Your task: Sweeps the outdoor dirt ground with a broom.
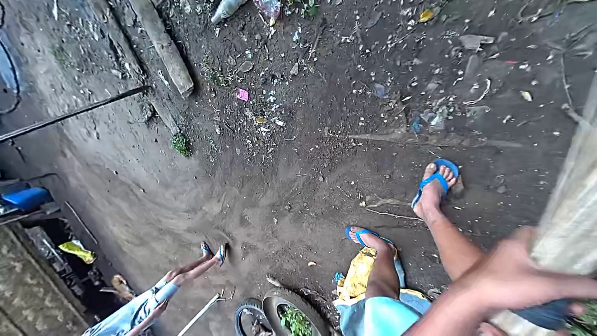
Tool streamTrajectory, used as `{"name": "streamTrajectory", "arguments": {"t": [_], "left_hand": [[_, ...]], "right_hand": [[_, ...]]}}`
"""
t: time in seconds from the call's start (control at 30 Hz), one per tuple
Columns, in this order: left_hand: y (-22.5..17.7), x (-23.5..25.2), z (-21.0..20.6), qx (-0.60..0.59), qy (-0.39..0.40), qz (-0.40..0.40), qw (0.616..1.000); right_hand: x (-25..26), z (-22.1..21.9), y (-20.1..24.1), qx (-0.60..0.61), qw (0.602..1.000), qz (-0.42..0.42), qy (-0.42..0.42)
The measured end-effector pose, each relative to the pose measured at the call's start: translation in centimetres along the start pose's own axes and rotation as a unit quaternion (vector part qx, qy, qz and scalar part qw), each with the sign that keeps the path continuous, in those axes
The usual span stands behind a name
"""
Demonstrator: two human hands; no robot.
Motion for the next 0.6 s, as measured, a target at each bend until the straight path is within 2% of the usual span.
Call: {"name": "streamTrajectory", "arguments": {"t": [0.03, 0.1, 0.2, 0.27, 0.33, 0.37, 0.4, 0.47, 0.53, 0.6], "left_hand": [[-0.6, -2.0, 2.6, -0.031, -0.053, -0.015, 0.998], [-0.3, -6.8, 8.7, -0.081, -0.199, -0.043, 0.976], [3.0, -14.8, 15.4, -0.109, -0.434, -0.049, 0.893], [5.9, -19.1, 17.0, -0.139, -0.54, -0.016, 0.83], [8.7, -20.0, 16.7, -0.196, -0.589, 0.015, 0.784], [9.6, -18.7, 16.0, -0.221, -0.592, 0.024, 0.775], [9.8, -16.6, 14.9, -0.231, -0.58, 0.035, 0.781], [8.5, -10.2, 12.3, -0.195, -0.5, 0.059, 0.842], [5.4, -3.6, 7.7, -0.13, -0.365, 0.08, 0.918], [1.8, -0.3, 3.5, -0.09, -0.26, 0.059, 0.96]], "right_hand": [[0.0, -2.4, 0.9, 0.026, 0.998, 0.001, 0.06], [-0.1, -7.5, 0.9, 0.064, 0.977, -0.051, 0.198], [-2.3, -13.2, -0.2, 0.108, 0.885, -0.185, 0.413], [-4.1, -14.9, -0.4, 0.131, 0.81, -0.266, 0.506], [-4.2, -14.4, -0.6, 0.109, 0.766, -0.331, 0.54], [-3.4, -13.2, -0.7, 0.088, 0.767, -0.346, 0.534], [-2.2, -11.5, -0.8, 0.073, 0.785, -0.351, 0.505], [0.4, -6.7, -0.4, 0.06, 0.86, -0.32, 0.392], [2.1, -1.7, 1.3, 0.059, 0.925, -0.26, 0.27], [2.7, 1.3, 3.5, 0.078, 0.949, -0.214, 0.22]]}}
Point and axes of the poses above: each hand's wrist, its own x-axis towards the middle knuckle, its own z-axis out of the back of the hand, y = z × x, the point moved 10 cm from there along x, towards the middle knuckle, and after that the axes turned 8 degrees about -x, right-handed, at the moved point
